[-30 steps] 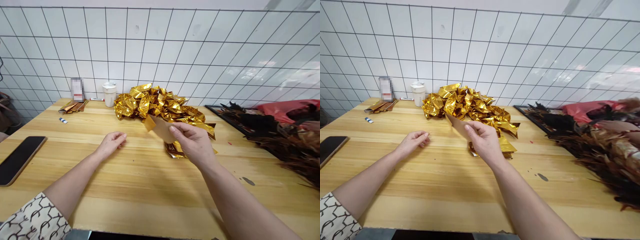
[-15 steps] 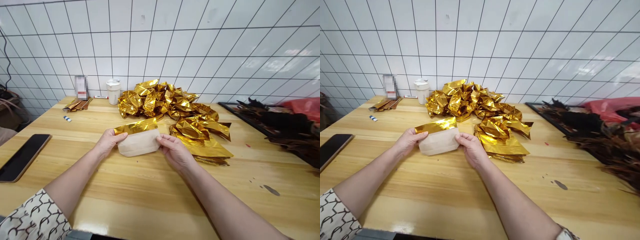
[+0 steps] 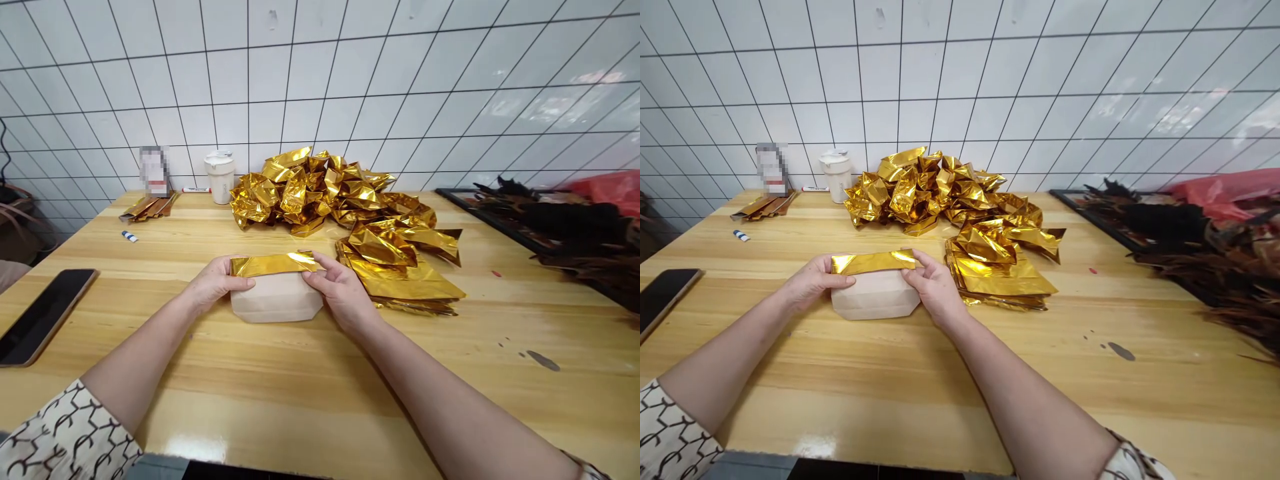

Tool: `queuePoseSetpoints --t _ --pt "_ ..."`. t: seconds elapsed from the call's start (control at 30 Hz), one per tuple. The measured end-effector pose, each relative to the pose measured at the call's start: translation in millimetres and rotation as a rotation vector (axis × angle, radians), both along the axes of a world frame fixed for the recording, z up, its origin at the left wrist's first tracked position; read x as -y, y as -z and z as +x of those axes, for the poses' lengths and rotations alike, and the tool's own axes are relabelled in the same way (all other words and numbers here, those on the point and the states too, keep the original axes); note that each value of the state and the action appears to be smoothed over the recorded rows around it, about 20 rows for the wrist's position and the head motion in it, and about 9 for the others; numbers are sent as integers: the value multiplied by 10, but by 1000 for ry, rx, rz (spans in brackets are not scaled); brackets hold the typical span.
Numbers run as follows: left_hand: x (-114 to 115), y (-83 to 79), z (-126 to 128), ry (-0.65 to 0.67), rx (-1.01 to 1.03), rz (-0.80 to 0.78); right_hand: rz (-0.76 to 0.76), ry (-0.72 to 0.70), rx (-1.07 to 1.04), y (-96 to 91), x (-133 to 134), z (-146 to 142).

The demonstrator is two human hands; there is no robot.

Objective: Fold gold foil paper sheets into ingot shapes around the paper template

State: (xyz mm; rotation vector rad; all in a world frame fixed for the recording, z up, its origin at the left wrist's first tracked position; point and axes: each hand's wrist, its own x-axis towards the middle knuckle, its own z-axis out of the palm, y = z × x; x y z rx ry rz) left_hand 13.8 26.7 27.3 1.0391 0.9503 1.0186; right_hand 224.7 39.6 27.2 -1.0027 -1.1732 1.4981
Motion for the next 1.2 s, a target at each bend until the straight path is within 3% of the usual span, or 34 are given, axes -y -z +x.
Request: queuePoseSetpoints --t 0.17,0.4,0.87,1.2 --pt "-21 41 -18 -82 -24 12 20 15 -11 -13 -1 -24" --pt "-60 56 -22 -177 -83 152 -24 23 4 7 -6 -24" --pt "-13 17 26 -173 -150 130 -9 43 -20 -2 3 -16" --pt "-45 63 19 -274 -192 186 95 108 157 74 -4 1"
